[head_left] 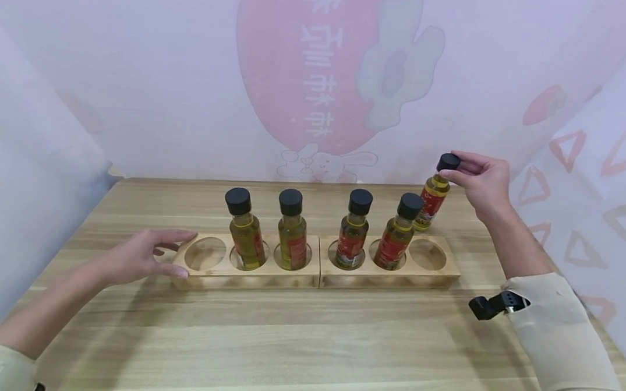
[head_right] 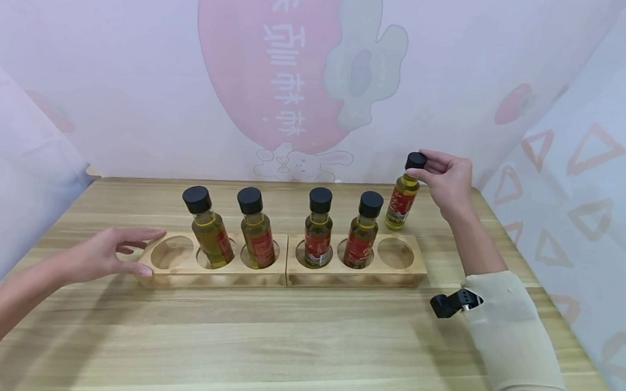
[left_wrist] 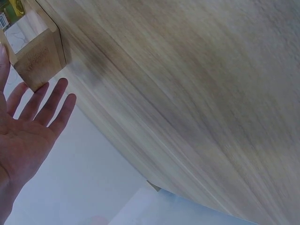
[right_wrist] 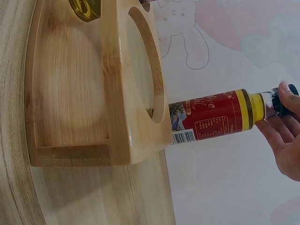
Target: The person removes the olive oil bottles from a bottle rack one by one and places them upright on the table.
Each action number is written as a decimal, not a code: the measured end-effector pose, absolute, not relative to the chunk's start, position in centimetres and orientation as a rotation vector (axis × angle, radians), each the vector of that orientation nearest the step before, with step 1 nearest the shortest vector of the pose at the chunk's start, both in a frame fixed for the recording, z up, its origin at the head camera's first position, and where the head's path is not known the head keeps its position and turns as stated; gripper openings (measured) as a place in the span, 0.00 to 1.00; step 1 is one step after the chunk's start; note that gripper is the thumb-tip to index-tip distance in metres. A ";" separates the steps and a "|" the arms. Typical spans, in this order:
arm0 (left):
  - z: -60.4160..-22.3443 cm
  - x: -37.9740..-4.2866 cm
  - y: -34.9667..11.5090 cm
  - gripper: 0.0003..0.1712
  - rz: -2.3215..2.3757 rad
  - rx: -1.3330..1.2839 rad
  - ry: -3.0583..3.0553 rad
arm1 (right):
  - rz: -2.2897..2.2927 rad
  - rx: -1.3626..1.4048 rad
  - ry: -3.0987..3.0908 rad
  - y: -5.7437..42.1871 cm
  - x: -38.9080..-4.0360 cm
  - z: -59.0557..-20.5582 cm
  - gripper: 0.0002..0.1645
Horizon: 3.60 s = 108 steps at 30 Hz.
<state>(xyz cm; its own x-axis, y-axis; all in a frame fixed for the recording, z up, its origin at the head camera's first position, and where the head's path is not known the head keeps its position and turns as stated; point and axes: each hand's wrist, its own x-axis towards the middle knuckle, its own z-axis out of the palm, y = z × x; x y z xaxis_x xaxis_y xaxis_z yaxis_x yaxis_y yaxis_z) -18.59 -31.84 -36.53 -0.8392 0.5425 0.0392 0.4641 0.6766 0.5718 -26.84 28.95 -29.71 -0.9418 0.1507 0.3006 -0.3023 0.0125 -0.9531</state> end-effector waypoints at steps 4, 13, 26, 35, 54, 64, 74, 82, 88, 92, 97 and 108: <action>-36.5 -18.6 -31.8 0.45 0.885 0.830 2.752 | 1.949 0.142 -2.031 29.1 -27.0 -29.9 0.23; -36.3 -18.6 -31.9 0.45 0.885 0.828 2.755 | 1.946 0.123 -2.035 29.2 -27.2 -30.4 0.22; -36.3 -18.6 -32.1 0.46 0.885 0.808 2.754 | 2.009 0.139 -1.983 29.1 -27.5 -31.0 0.26; -36.3 -18.4 -32.3 0.45 0.891 0.807 2.758 | 2.086 0.161 -1.964 29.3 -27.4 -31.0 0.27; -36.0 -18.1 -32.0 0.46 0.854 0.817 2.800 | 2.056 0.136 -2.037 29.5 -27.3 -30.9 0.31; -36.3 -18.0 -31.9 0.46 0.865 0.834 2.802 | 2.011 0.112 -2.078 29.5 -27.0 -30.8 0.42; -36.4 -18.1 -31.9 0.47 0.892 0.761 2.784 | 1.951 0.073 -1.958 29.2 -25.2 -28.8 0.39; -36.5 -18.2 -32.1 0.46 0.881 0.759 2.792 | 1.730 0.221 -1.920 27.8 -23.5 -26.6 0.28; -36.5 -18.3 -32.1 0.46 0.882 0.766 2.793 | 1.613 0.475 -1.905 26.0 -22.3 -25.9 0.22; -36.5 -18.3 -32.1 0.46 0.878 0.760 2.798 | 1.687 0.628 -1.939 25.3 -21.6 -25.9 0.21; -36.4 -18.1 -32.1 0.46 0.883 0.768 2.798 | 1.690 0.735 -2.068 24.8 -21.0 -26.2 0.20; -36.2 -18.2 -32.1 0.46 0.877 0.773 2.794 | 1.779 0.817 -2.288 24.3 -20.4 -26.9 0.24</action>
<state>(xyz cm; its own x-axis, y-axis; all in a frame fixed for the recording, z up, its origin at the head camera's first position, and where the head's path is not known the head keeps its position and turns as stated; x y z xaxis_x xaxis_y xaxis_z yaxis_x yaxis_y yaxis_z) -18.17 -32.10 -36.19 -0.8637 0.5022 0.0435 0.4369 0.7029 0.5613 -20.44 24.30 -26.90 -0.8450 -0.3338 0.4178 -0.4871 0.1581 -0.8589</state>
